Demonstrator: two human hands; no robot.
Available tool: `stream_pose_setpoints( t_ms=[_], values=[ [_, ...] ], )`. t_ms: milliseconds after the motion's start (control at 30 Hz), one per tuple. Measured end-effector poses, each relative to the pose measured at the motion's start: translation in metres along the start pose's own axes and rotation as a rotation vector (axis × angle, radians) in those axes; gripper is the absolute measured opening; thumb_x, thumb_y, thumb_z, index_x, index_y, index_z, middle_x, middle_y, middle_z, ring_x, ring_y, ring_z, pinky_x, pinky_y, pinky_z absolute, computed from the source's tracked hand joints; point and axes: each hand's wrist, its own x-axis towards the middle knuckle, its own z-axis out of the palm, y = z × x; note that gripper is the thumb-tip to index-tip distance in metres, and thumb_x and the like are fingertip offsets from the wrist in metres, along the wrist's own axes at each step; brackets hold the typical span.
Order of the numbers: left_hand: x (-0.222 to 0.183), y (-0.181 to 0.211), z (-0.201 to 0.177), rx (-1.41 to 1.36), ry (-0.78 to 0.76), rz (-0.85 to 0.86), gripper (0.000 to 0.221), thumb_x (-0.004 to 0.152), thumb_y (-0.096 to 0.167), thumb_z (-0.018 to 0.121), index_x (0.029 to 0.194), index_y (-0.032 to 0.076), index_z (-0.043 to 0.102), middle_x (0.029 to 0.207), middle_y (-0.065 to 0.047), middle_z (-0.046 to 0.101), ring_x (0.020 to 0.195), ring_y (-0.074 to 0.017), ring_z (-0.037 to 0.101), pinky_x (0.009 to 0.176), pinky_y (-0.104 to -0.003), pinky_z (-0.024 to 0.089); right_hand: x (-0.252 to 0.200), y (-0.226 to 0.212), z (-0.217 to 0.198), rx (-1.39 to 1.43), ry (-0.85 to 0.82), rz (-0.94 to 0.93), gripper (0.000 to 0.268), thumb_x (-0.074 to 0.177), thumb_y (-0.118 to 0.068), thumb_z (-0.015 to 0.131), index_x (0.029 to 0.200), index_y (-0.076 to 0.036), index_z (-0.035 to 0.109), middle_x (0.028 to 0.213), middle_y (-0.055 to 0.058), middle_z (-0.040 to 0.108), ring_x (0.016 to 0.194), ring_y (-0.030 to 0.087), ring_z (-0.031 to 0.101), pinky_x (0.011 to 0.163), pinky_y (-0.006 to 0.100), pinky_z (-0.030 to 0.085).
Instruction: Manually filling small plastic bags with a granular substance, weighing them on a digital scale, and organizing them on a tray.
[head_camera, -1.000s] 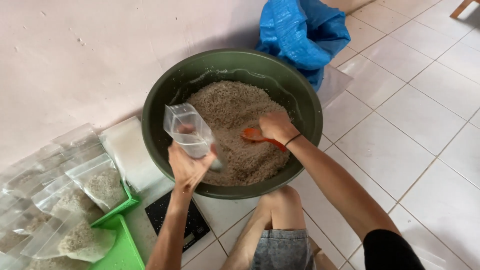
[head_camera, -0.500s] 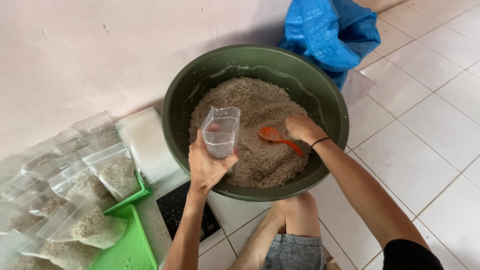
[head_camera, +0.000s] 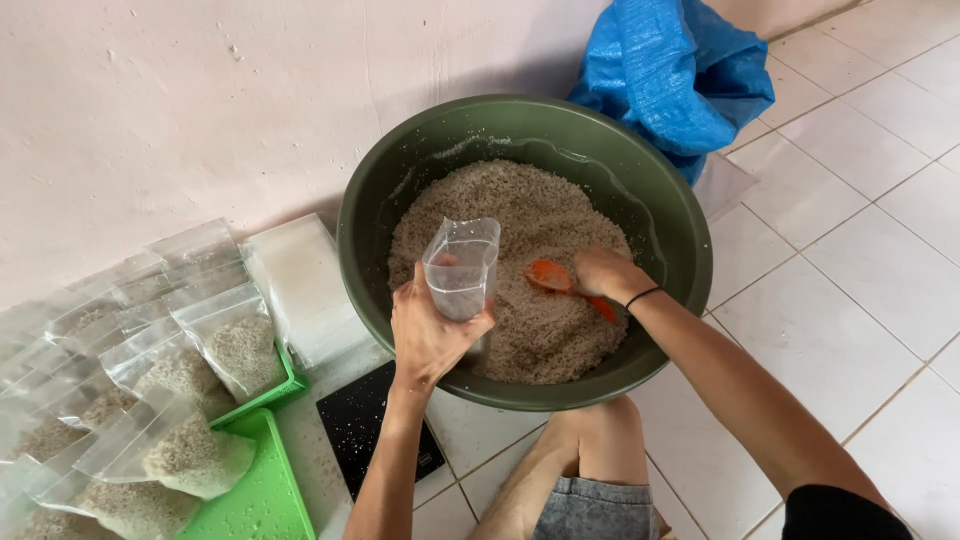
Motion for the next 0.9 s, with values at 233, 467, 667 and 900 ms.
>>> stream_pose_setpoints(
  t_ms=[233,467,667,900],
  values=[
    [-0.001,-0.011,0.005,0.030,0.017,0.047,0.065,0.055,0.040,0.081,0.110,0.011,0.061,0.088,-0.019,0.073,0.089,-0.0409,0.072,0.090,-0.053,0.051,0.024,0.009,-0.001,-0.061,0.279,-0.084,0.045,0.100,-0.016,0.044,0.067,0.008,0.064,0.061,0.020,0.062,0.057,0.028,0.057,0.051,0.037,0.044],
    [0.000,-0.020,0.008,0.041,0.024,0.091,0.064,0.056,0.037,0.080,0.110,0.011,0.059,0.087,-0.019,0.072,0.091,-0.0400,0.071,0.095,-0.051,0.048,0.039,-0.013,0.015,-0.546,0.542,-0.217,0.038,0.092,-0.020,0.057,0.129,-0.014,0.061,0.094,0.015,0.072,0.085,0.029,0.070,0.085,0.042,0.044],
    [0.001,-0.014,0.007,0.054,-0.002,0.060,0.069,0.054,0.037,0.078,0.114,0.010,0.058,0.092,-0.018,0.072,0.090,-0.0390,0.072,0.095,-0.049,0.047,-0.050,-0.061,-0.039,-0.342,0.339,-0.289,0.023,0.095,-0.013,0.051,0.117,-0.014,0.057,0.076,0.010,0.069,0.061,0.026,0.065,0.064,0.040,0.055],
    [0.001,-0.012,0.007,0.069,-0.024,0.040,0.074,0.053,0.037,0.077,0.118,0.010,0.056,0.096,-0.019,0.072,0.091,-0.0407,0.071,0.094,-0.050,0.047,-0.051,-0.014,-0.037,0.115,0.210,-0.158,0.017,0.094,-0.016,0.055,0.102,-0.007,0.067,0.076,0.017,0.071,0.070,0.036,0.069,0.062,0.045,0.050]
  ],
)
